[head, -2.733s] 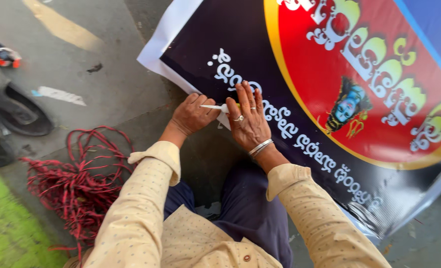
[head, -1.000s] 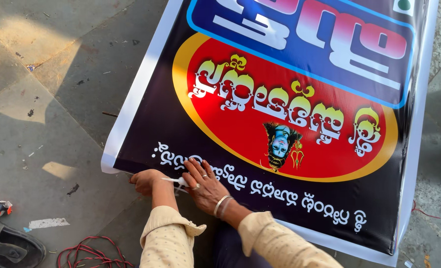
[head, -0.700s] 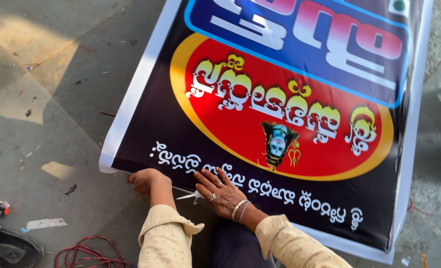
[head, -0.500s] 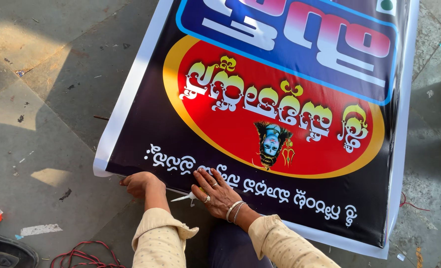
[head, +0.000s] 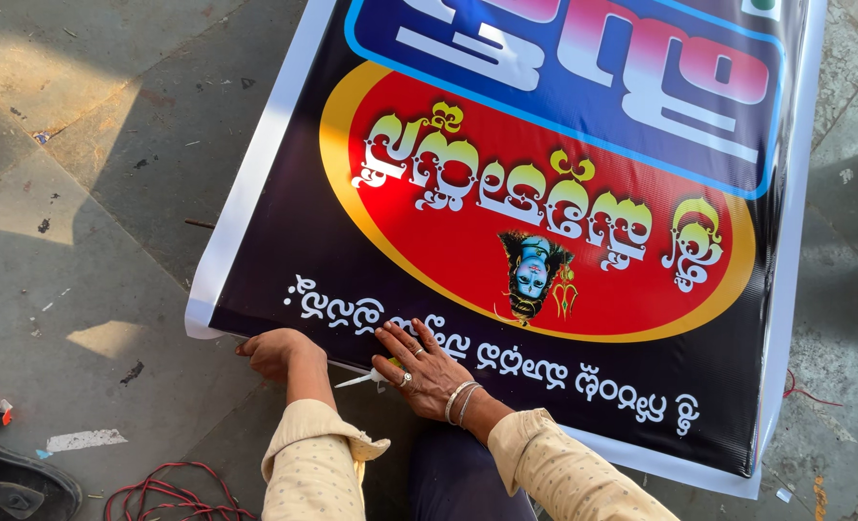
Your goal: The person applies glue from a small bottle along the white border of a large printed banner laid on the ground, then presses the border down with their hands. The person works along the edges of the banner, smoothing the glued sections.
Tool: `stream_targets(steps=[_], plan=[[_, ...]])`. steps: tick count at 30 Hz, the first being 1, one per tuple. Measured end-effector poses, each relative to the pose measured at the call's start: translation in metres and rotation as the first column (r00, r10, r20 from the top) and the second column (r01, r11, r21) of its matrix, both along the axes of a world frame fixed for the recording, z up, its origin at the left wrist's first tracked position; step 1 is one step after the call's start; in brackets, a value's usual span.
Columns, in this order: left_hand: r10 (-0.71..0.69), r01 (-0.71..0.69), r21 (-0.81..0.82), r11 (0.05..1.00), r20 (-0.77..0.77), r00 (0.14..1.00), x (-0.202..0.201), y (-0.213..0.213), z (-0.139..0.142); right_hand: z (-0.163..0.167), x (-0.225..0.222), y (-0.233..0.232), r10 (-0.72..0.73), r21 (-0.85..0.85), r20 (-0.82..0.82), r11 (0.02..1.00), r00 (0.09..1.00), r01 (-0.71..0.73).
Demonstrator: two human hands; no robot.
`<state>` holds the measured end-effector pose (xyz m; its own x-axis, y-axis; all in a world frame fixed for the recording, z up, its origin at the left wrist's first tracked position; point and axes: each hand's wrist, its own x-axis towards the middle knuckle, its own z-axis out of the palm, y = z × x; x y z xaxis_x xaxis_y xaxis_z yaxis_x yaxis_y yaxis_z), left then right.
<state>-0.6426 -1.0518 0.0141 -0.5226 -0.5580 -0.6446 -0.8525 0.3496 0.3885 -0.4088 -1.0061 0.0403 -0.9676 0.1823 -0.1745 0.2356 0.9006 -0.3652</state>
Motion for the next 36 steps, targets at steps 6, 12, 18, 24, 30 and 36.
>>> stream_targets(steps=[6,12,18,24,30,36], plan=[[0.023,-0.023,-0.004,1.0,-0.016,1.0,0.0,-0.003,-0.011,-0.005,0.005,-0.004,0.022,0.07,-0.042,0.997,0.999,-0.019],[0.055,-0.062,-0.091,0.994,-0.078,0.995,-0.004,0.0,-0.021,-0.005,0.003,-0.002,0.027,0.085,-0.059,0.996,0.998,-0.022],[0.081,-0.086,-0.078,0.993,-0.074,0.994,-0.005,0.003,-0.023,-0.006,0.002,-0.001,0.026,0.074,-0.104,0.997,0.994,-0.018],[0.116,-0.14,-0.197,0.97,-0.128,0.985,-0.011,0.004,-0.034,-0.007,0.005,-0.002,0.039,0.107,-0.065,0.994,0.997,-0.032],[0.101,-0.114,-0.14,0.984,-0.094,0.99,-0.01,0.001,-0.038,-0.009,0.002,0.001,0.005,-0.04,-0.059,0.999,0.998,-0.007],[0.096,-0.104,-0.114,0.988,-0.076,0.993,-0.013,0.003,-0.035,-0.009,-0.002,0.002,0.004,-0.087,-0.018,0.996,1.0,-0.006]])
